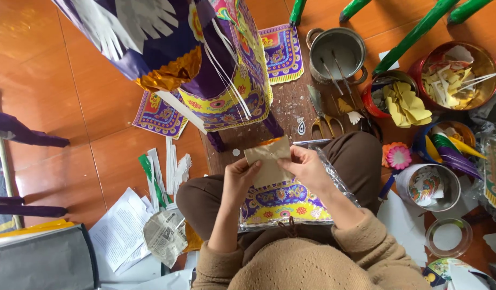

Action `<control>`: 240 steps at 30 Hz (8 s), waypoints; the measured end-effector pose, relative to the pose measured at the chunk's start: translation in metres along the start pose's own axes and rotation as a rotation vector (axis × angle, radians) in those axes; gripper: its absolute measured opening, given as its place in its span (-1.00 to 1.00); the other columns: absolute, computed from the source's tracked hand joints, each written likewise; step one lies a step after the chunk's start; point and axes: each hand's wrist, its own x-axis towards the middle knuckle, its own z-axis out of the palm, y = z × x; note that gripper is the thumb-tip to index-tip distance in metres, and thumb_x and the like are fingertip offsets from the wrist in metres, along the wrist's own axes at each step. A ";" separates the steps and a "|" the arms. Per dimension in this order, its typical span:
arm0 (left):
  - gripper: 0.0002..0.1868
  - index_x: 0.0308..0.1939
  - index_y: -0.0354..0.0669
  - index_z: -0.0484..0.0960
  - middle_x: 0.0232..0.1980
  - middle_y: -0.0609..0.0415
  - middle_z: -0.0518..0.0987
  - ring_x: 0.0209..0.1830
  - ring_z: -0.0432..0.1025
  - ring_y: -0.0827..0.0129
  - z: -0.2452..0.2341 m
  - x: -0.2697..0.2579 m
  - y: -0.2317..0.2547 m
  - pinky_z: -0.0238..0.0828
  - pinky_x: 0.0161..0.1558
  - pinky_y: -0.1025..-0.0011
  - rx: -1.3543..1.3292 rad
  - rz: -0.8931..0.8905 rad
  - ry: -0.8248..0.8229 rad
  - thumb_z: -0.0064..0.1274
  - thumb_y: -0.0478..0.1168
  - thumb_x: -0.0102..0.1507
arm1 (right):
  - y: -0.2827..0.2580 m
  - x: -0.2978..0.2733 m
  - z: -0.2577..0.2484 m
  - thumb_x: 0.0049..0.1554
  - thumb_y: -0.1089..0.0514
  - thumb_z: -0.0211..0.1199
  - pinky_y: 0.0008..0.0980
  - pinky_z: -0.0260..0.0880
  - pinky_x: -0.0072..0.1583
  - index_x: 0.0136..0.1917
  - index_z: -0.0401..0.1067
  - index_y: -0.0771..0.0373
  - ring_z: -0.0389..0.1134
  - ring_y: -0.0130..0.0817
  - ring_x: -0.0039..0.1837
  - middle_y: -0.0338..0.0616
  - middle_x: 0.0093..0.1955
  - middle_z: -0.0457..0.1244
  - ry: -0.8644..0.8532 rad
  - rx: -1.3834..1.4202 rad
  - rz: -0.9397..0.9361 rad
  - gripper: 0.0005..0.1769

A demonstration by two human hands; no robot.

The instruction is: Decorating a paper horse craft by applying small paper circles and trimming materials with scissors

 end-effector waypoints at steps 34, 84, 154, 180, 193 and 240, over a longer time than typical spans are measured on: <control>-0.43 0.09 -0.32 0.50 -0.11 -0.14 0.59 -0.15 0.42 0.32 -0.044 -0.008 -0.019 0.31 -0.18 0.39 -0.193 0.039 -0.568 0.01 0.11 0.24 | -0.025 0.011 -0.023 0.07 0.57 -0.12 -0.30 0.35 -0.02 -0.26 0.54 0.28 0.35 -0.33 -0.14 -0.09 -0.22 0.37 -0.531 -0.229 -0.276 -0.57; -0.83 -0.40 -0.33 0.63 -0.58 0.05 0.52 -0.59 0.48 0.44 0.004 0.003 -0.072 0.48 -0.48 0.52 -0.420 -0.094 0.009 0.19 -0.27 0.21 | 0.020 0.002 0.000 -0.15 0.48 0.16 -0.42 0.42 -0.13 0.25 0.32 0.20 0.34 -0.37 -0.21 -0.06 -0.20 0.33 -0.076 -0.322 -0.226 -0.34; -0.78 -0.27 -0.31 0.72 -0.42 -0.17 0.64 -0.35 0.52 0.28 -0.005 -0.001 -0.082 0.48 -0.30 0.27 0.167 -0.014 0.185 0.16 -0.17 0.25 | 0.055 0.004 0.011 0.18 0.05 0.30 -0.58 0.15 -0.29 -0.21 0.48 0.23 0.11 -0.57 -0.42 -0.23 -0.47 0.23 -0.036 -0.083 0.100 -0.77; -0.54 0.14 -0.19 0.51 0.07 0.00 0.58 0.05 0.48 0.25 0.071 0.049 -0.091 0.52 -0.05 0.30 -0.642 -0.428 0.154 0.14 -0.31 0.14 | 0.156 0.076 -0.124 -0.06 0.43 -0.19 -0.71 -0.20 -0.51 -0.49 0.01 0.09 -0.19 -0.58 -0.47 -0.35 -0.48 -0.08 0.261 -0.586 -0.452 -0.71; -0.58 0.02 -0.11 0.56 -0.12 0.10 0.62 -0.18 0.50 0.32 0.063 0.042 -0.114 0.46 -0.32 0.42 -0.587 -0.652 0.239 0.23 -0.28 0.08 | 0.204 0.141 -0.340 -0.01 0.16 0.33 -0.03 0.30 0.16 0.10 0.31 0.39 0.29 0.17 0.16 0.24 0.13 0.24 0.129 -1.180 0.285 -0.54; -0.74 -0.29 -0.28 0.66 -0.38 0.14 0.59 -0.41 0.44 0.52 -0.129 -0.060 -0.033 0.42 -0.39 0.52 -0.515 -0.070 0.372 0.29 -0.17 0.08 | 0.062 -0.046 0.065 -0.19 -0.14 0.54 -0.46 0.29 0.18 0.34 0.27 0.03 0.40 -0.40 0.19 -0.21 0.17 0.39 -0.596 -0.970 0.047 -0.12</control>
